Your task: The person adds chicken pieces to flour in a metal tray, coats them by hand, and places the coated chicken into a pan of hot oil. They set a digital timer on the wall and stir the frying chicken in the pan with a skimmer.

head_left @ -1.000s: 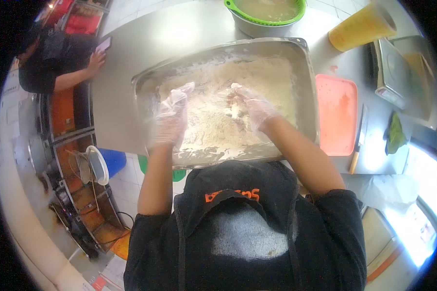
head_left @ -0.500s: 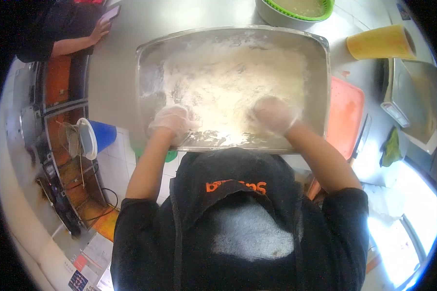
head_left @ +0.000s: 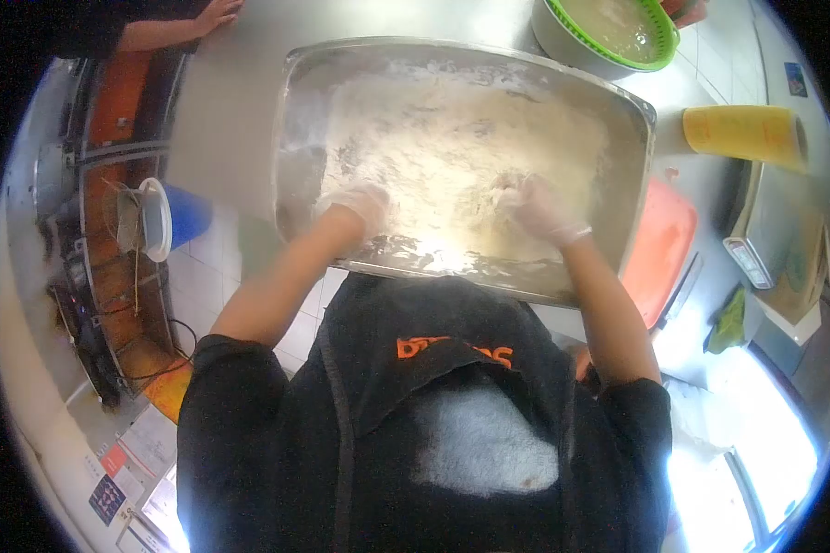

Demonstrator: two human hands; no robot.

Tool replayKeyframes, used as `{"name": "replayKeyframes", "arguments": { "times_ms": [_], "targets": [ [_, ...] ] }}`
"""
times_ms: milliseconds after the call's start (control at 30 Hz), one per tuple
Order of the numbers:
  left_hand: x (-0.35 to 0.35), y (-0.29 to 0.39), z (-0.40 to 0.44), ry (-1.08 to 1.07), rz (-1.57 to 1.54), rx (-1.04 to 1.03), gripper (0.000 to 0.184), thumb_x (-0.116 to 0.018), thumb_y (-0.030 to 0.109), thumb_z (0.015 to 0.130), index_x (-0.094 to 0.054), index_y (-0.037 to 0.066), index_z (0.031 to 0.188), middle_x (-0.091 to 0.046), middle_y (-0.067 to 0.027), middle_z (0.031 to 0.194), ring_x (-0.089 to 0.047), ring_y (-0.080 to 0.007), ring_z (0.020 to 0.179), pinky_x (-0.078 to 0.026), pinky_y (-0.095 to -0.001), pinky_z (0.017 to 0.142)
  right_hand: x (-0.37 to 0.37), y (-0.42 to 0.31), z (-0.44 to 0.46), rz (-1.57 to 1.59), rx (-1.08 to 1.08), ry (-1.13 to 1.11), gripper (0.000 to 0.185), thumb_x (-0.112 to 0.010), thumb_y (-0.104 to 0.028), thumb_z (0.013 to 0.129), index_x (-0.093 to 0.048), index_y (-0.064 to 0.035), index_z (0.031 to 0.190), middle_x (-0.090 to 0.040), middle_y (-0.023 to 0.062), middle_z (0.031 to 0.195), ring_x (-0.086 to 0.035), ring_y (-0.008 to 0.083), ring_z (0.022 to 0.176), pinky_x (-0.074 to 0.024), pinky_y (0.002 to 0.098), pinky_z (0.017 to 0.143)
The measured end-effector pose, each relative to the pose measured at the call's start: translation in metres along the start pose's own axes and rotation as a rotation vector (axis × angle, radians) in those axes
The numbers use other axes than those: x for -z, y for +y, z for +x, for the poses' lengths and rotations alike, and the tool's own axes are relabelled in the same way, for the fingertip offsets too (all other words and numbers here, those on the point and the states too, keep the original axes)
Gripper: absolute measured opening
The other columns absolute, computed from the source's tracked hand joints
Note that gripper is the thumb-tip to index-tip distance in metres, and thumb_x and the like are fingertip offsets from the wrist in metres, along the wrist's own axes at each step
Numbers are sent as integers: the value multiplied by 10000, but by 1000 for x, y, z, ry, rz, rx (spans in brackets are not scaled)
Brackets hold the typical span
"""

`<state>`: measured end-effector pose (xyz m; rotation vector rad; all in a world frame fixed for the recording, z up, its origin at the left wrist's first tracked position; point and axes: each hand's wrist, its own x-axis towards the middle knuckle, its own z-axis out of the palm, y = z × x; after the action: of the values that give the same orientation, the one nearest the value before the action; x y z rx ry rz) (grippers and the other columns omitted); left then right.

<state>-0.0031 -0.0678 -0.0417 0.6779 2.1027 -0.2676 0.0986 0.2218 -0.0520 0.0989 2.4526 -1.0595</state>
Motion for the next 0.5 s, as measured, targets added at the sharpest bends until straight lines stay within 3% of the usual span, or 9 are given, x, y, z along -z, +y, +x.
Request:
{"name": "replayKeyframes", "arguments": {
  "times_ms": [33, 133, 200, 233, 300, 333, 433, 500],
  "targets": [
    [16, 2, -8, -5, 1, -2, 275, -690, 219, 855, -738, 34, 1053, -702, -234, 1080, -694, -326, 1005, -545, -416, 870, 5, 5, -1, 100, -45, 8, 262, -613, -255, 883, -716, -129, 1088, -665, 233, 1017, -661, 355, 986, -513, 424, 909],
    [53, 7, -23, -190, 7, -97, 362, -700, 312, 843, -728, 15, 1050, -711, -231, 1014, -701, -325, 955, -545, -411, 841, 1, 28, -4, -398, 35, -11, 307, -610, -296, 901, -706, -134, 1143, -648, 218, 1095, -634, 329, 1042, -496, 383, 938],
    [63, 9, -37, 10, -193, -143, 458, -712, 404, 821, -719, 8, 1051, -713, -228, 941, -701, -338, 903, -542, -418, 813, 5, 29, 12, 243, 99, -131, 345, -584, -301, 938, -661, -80, 1191, -628, 210, 1158, -598, 291, 1106, -481, 361, 958],
    [69, 16, -44, 9, -184, -150, 458, -712, 404, 821, -719, 8, 1051, -713, -228, 941, -701, -338, 903, -542, -418, 813, 7, 14, 9, 248, 93, -122, 345, -584, -301, 938, -661, -80, 1191, -628, 210, 1158, -598, 291, 1106, -481, 361, 958],
    [86, 38, -60, 151, -229, -197, 499, -732, 427, 808, -705, 20, 1096, -718, -217, 954, -699, -348, 891, -540, -418, 803, 13, -22, 3, 457, -259, -67, 365, -556, -318, 990, -653, -32, 1195, -630, 183, 1214, -595, 266, 1090, -462, 365, 987],
    [100, 51, -71, 152, -224, -200, 499, -732, 427, 808, -705, 20, 1096, -718, -217, 954, -699, -348, 891, -540, -418, 803, 9, -16, 7, 459, -260, -61, 365, -556, -318, 990, -653, -32, 1195, -630, 183, 1214, -595, 266, 1090, -462, 365, 987],
    [120, 78, -94, 32, -434, -152, 530, -743, 430, 810, -682, 25, 1147, -711, -219, 1018, -697, -344, 924, -546, -412, 813, -37, 40, 35, 965, -615, -281, 372, -549, -319, 1022, -650, -33, 1237, -642, 140, 1253, -604, 224, 1074, -490, 349, 936],
    [114, 80, -95, 311, -438, -239, 488, -735, 414, 837, -683, 31, 1134, -706, -207, 1052, -698, -344, 924, -550, -403, 808, -73, 71, 42, 912, -294, -142, 370, -578, -335, 1014, -670, -37, 1214, -660, 137, 1231, -623, 190, 1006, -517, 318, 854]
  ]
}}
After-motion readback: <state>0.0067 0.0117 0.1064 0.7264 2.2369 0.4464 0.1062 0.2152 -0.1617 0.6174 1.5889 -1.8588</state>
